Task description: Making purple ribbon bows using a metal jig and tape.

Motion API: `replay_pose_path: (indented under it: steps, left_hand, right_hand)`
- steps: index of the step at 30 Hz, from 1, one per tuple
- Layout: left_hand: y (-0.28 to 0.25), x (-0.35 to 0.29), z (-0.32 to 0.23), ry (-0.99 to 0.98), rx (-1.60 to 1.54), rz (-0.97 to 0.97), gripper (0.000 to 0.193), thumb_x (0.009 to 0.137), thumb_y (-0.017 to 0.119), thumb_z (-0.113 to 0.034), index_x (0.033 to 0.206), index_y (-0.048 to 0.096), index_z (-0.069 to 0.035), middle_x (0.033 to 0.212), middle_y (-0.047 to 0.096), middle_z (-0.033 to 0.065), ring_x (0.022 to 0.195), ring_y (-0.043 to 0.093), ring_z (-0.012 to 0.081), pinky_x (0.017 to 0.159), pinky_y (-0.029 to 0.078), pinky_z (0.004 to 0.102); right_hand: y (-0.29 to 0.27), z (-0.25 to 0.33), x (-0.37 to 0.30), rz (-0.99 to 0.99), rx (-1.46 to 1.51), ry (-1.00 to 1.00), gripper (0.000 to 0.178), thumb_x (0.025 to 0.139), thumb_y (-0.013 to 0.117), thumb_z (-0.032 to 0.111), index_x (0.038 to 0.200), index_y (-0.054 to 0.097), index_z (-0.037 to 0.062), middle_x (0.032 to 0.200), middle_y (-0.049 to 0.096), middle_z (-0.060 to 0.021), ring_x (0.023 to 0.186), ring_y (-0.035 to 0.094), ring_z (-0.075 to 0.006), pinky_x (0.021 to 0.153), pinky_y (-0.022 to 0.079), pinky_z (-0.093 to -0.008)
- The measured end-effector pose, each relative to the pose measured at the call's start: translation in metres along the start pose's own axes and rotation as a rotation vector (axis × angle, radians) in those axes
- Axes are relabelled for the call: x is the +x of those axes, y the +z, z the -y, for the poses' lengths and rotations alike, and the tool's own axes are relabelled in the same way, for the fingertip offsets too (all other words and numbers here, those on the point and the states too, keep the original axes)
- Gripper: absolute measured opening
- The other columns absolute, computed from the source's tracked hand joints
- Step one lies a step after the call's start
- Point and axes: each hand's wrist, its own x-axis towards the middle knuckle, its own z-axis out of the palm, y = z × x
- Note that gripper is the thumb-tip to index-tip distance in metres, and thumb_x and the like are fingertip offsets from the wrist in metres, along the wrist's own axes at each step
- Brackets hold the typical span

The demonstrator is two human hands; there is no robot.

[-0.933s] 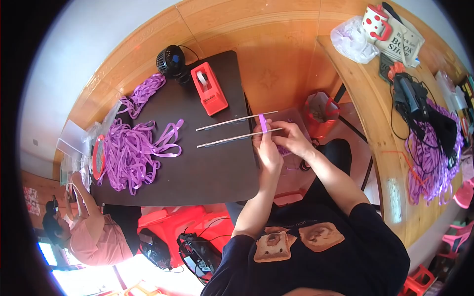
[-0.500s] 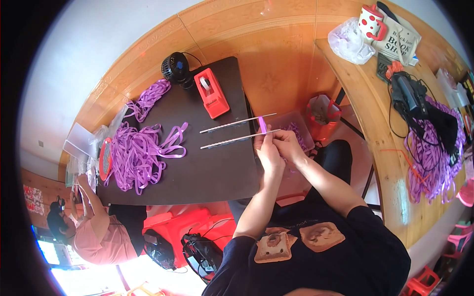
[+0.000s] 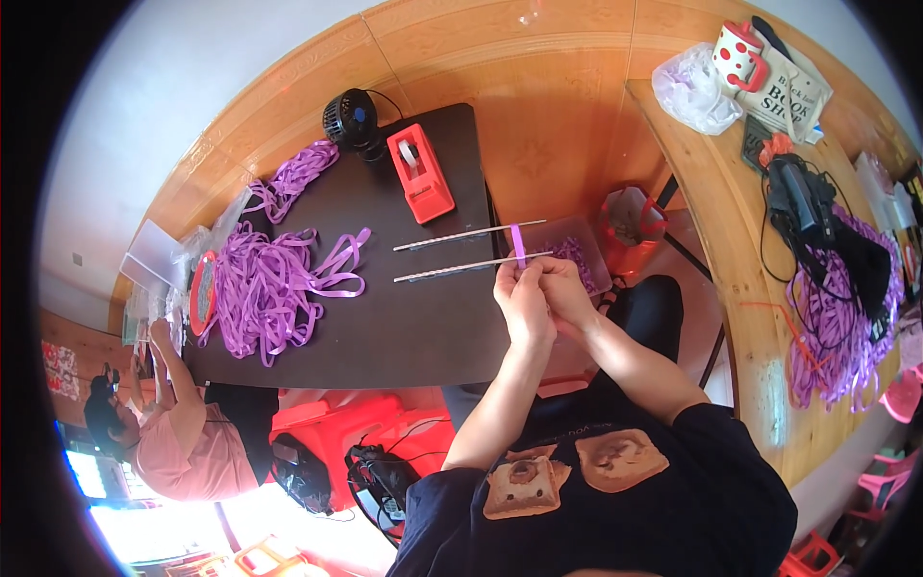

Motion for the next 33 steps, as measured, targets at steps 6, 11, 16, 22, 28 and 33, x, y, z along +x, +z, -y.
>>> replay_pose_path:
  steps: [6,11,16,22,28,33]
  left_hand:
    - [-0.003,0.003,-0.017,-0.129,-0.112,0.036,0.007,0.088,0.055,-0.005,0.091,0.060,-0.001,0.083,0.060,0.0040,0.075,0.057,0.0121,0.068,0.044,0.0237]
    - [-0.018,0.012,-0.031,-0.376,-0.173,0.154,0.015,0.097,0.045,-0.022,0.096,0.054,-0.009,0.088,0.056,-0.0005,0.078,0.050,0.0100,0.071,0.038,0.0239]
    - [-0.020,0.011,-0.046,-0.508,-0.123,0.224,0.025,0.099,0.041,-0.028,0.101,0.054,-0.007,0.096,0.057,0.0034,0.087,0.050,0.0148,0.083,0.037,0.0306]
    - [-0.020,0.013,-0.060,-0.618,-0.123,0.279,0.048,0.098,0.037,-0.041,0.115,0.048,0.002,0.112,0.054,0.0115,0.103,0.049,0.0209,0.094,0.033,0.0339]
    - [-0.018,0.008,-0.072,-0.683,-0.217,0.301,0.072,0.095,0.036,-0.051,0.135,0.027,0.008,0.135,0.038,0.0205,0.127,0.034,0.0308,0.105,0.025,0.0408]
    - [-0.023,0.008,-0.072,-0.666,-0.256,0.343,0.077,0.094,0.037,-0.054,0.138,0.022,0.008,0.138,0.034,0.0208,0.126,0.035,0.0311,0.104,0.026,0.0401]
  right_hand:
    - [0.018,0.019,-0.007,-0.034,0.025,0.045,0.008,0.083,0.059,-0.001,0.081,0.067,-0.0019,0.076,0.064,-0.0048,0.068,0.060,-0.0108,0.061,0.046,-0.0216]
    - [0.006,0.016,-0.005,-0.024,-0.006,0.089,0.008,0.085,0.063,0.007,0.082,0.068,0.0019,0.072,0.064,-0.0013,0.063,0.056,-0.0069,0.056,0.040,-0.0189]
    - [0.006,0.017,-0.006,-0.045,-0.049,0.089,0.009,0.085,0.064,0.009,0.081,0.069,0.0034,0.070,0.063,0.0001,0.061,0.054,-0.0051,0.053,0.037,-0.0178]
    - [0.003,0.023,-0.017,-0.002,-0.108,-0.010,0.008,0.085,0.064,0.008,0.083,0.067,0.0005,0.071,0.064,-0.0028,0.059,0.054,-0.0051,0.053,0.038,-0.0188]
    - [0.004,0.076,0.006,-0.008,-0.506,-0.387,0.009,0.086,0.062,0.007,0.087,0.065,-0.0013,0.073,0.060,0.0011,0.066,0.050,-0.0035,0.061,0.039,-0.0188]
    - [0.062,0.094,0.075,0.143,-0.668,-0.257,0.017,0.088,0.062,0.015,0.091,0.065,-0.0011,0.075,0.058,0.0032,0.068,0.048,-0.0032,0.060,0.038,-0.0195]
